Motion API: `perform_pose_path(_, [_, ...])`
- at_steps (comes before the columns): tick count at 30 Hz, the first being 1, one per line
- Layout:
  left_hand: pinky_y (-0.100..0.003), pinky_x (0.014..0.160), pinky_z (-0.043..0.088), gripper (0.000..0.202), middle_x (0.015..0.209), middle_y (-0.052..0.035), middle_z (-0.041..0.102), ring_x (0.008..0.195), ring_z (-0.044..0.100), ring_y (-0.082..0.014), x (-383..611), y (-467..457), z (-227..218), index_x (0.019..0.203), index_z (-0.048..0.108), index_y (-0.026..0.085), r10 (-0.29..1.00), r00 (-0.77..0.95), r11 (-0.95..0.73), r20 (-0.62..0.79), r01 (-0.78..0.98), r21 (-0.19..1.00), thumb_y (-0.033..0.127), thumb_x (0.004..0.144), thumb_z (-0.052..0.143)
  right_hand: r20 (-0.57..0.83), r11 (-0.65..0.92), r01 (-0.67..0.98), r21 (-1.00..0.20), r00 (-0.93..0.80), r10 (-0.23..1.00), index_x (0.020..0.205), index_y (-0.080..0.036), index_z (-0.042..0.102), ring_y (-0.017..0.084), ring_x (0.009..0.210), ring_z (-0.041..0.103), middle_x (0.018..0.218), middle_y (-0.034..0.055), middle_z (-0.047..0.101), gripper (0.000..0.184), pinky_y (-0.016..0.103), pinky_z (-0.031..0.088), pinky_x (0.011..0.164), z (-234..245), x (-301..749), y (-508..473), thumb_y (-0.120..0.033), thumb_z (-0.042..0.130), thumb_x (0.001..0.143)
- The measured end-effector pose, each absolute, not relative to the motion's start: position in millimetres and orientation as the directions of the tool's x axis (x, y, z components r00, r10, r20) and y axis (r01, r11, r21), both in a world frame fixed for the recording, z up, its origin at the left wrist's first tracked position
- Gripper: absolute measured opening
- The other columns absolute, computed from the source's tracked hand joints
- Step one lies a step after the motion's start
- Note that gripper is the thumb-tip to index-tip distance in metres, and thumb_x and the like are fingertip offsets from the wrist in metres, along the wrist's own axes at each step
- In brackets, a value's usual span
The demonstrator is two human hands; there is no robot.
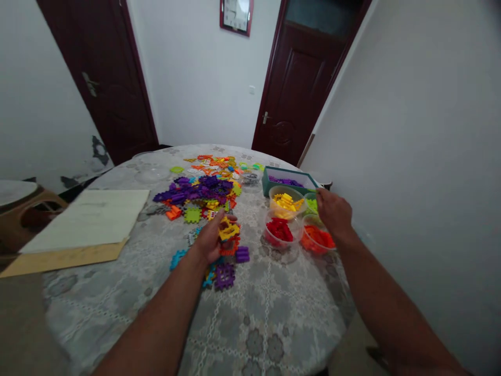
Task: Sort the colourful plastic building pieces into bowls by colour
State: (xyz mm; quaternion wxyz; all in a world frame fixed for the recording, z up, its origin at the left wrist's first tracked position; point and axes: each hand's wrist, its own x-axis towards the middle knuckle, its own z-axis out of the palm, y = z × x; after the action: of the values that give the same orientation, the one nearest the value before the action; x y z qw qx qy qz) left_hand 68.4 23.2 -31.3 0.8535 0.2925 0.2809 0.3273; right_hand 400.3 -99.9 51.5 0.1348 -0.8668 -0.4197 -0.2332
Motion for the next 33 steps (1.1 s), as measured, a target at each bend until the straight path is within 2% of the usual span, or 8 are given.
perform_pose_path(3, [-0.017, 0.032, 0.035, 0.047, 0.076, -0.0069, 0.069, 0.050, 0.065, -0.0159, 69, 24, -34, 0.101, 0.064, 0.015, 0.725, 0.622, 0.619, -0.296, -0.399, 0.676, 0.062, 0.098, 0.061, 0.429, -0.702, 0.710, 0.048, 0.620, 0.657, 0.148, -0.021, 0.061, 0.031, 0.096, 0.076, 0.108, 0.0194, 0.079, 0.045, 0.042, 0.055, 0.084, 53, 427, -97, -0.030, 0.043, 0.108])
perform_pose_path(6, [-0.018, 0.032, 0.035, 0.051, 0.077, -0.0073, 0.069, 0.053, 0.068, -0.0175, 69, 23, -35, 0.100, 0.066, 0.015, 0.734, 0.608, 0.606, -0.302, -0.388, 0.694, 0.065, 0.099, 0.056, 0.457, -0.629, 0.777, 0.006, 0.558, 0.693, 0.144, -0.016, 0.064, 0.033, 0.099, 0.076, 0.112, 0.0211, 0.078, 0.045, 0.046, 0.057, 0.088, 47, 414, -98, -0.025, 0.040, 0.107])
perform_pose_path(9, [-0.020, 0.033, 0.038, 0.052, 0.078, -0.0079, 0.069, 0.054, 0.068, -0.0179, 68, 21, -36, 0.099, 0.067, 0.015, 0.724, 0.621, 0.609, -0.300, -0.373, 0.700, 0.066, 0.099, 0.055, 0.532, -0.249, 0.956, -0.154, 0.293, 0.794, 0.132, -0.015, 0.071, 0.031, 0.107, 0.074, 0.123, 0.0187, 0.076, 0.039, 0.047, 0.057, 0.097, 35, 360, -100, -0.026, 0.044, 0.105])
perform_pose_path(12, [-0.022, 0.035, 0.042, 0.051, 0.079, -0.0082, 0.070, 0.054, 0.068, -0.0184, 69, 21, -39, 0.099, 0.067, 0.015, 0.711, 0.640, 0.617, -0.292, -0.369, 0.695, 0.065, 0.098, 0.057, 0.508, 0.217, 0.940, -0.264, -0.056, 0.860, 0.135, -0.021, 0.067, 0.028, 0.118, 0.070, 0.131, 0.0135, 0.072, 0.035, 0.046, 0.057, 0.103, 19, 290, -102, -0.025, 0.050, 0.105])
perform_pose_path(14, [-0.022, 0.037, 0.044, 0.048, 0.078, -0.0074, 0.070, 0.054, 0.068, -0.0178, 70, 21, -40, 0.099, 0.067, 0.015, 0.705, 0.651, 0.622, -0.280, -0.379, 0.685, 0.063, 0.098, 0.060, 0.442, 0.313, 0.909, -0.274, -0.170, 0.881, 0.142, -0.024, 0.062, 0.026, 0.122, 0.068, 0.142, 0.0131, 0.065, 0.039, 0.043, 0.059, 0.101, 9, 251, -100, -0.022, 0.053, 0.104])
perform_pose_path(19, [-0.019, 0.036, 0.041, 0.038, 0.076, -0.0050, 0.069, 0.050, 0.065, -0.0143, 70, 22, -40, 0.099, 0.066, 0.015, 0.701, 0.665, 0.633, -0.260, -0.411, 0.656, 0.053, 0.098, 0.064, 0.325, 0.304, 0.912, -0.274, -0.210, 0.922, 0.134, -0.025, 0.067, 0.023, 0.114, 0.070, 0.141, 0.0115, 0.065, 0.034, 0.034, 0.061, 0.090, -4, 214, -89, -0.016, 0.053, 0.105])
perform_pose_path(25, [-0.020, 0.035, 0.040, 0.037, 0.076, -0.0052, 0.070, 0.050, 0.066, -0.0158, 66, 24, -38, 0.101, 0.066, 0.015, 0.714, 0.646, 0.616, -0.271, -0.395, 0.682, 0.052, 0.098, 0.065, 0.488, 0.347, 0.845, -0.407, -0.120, 0.864, 0.125, -0.021, 0.071, 0.021, 0.107, 0.071, 0.115, 0.0098, 0.075, 0.027, 0.034, 0.056, 0.094, 11, 234, -91, -0.019, 0.053, 0.105])
perform_pose_path(33, [-0.021, 0.032, 0.038, 0.051, 0.082, -0.0088, 0.072, 0.056, 0.069, -0.0191, 65, 25, -38, 0.110, 0.067, 0.013, 0.691, 0.687, 0.614, -0.227, -0.391, 0.685, 0.061, 0.101, 0.054, 0.576, -0.128, 0.918, -0.376, 0.340, 0.744, 0.128, -0.017, 0.072, 0.026, 0.096, 0.073, 0.116, 0.0139, 0.079, 0.037, 0.039, 0.055, 0.092, 38, 342, -64, -0.028, 0.053, 0.100])
